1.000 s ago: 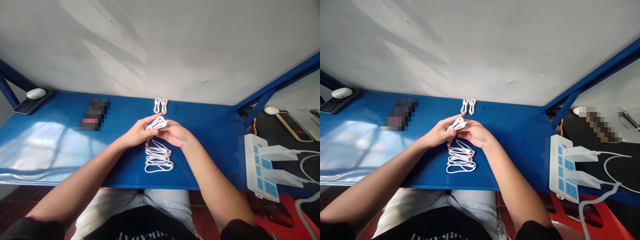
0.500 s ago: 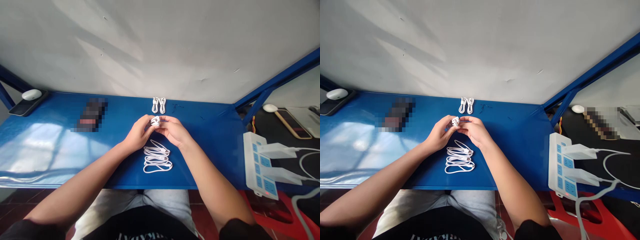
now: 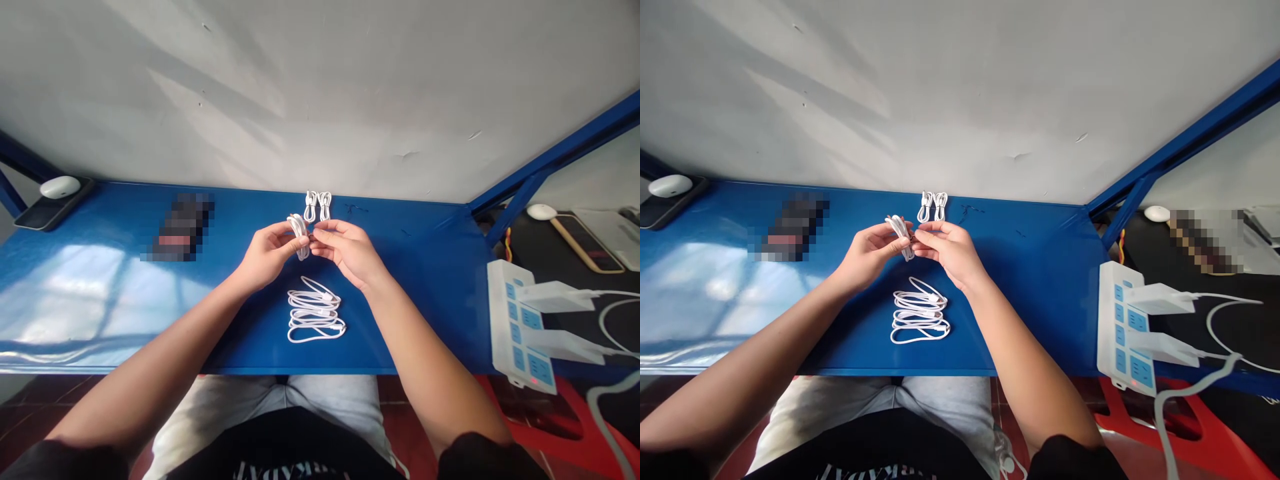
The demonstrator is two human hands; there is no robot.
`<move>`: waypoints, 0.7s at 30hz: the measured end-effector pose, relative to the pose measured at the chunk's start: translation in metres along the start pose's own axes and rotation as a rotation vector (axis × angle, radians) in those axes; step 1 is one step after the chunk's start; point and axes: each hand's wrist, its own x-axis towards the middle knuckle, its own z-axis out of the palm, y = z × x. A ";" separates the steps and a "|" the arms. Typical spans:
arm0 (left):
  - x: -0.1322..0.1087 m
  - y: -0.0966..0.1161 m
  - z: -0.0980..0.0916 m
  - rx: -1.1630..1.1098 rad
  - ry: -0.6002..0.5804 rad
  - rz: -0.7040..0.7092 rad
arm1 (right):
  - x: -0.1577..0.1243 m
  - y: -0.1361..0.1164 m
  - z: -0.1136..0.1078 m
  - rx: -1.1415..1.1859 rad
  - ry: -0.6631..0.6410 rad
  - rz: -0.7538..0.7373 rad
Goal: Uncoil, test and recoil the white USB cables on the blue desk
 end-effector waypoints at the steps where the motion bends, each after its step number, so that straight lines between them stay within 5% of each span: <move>1: 0.000 0.001 0.001 -0.052 0.022 -0.038 | 0.000 0.000 0.000 -0.041 0.002 -0.040; 12: 0.001 0.005 -0.001 -0.264 0.083 -0.215 | -0.008 0.001 -0.002 -0.713 0.000 -0.639; 21: 0.002 0.002 -0.001 -0.283 0.111 -0.216 | -0.007 0.004 0.002 -0.851 -0.009 -0.687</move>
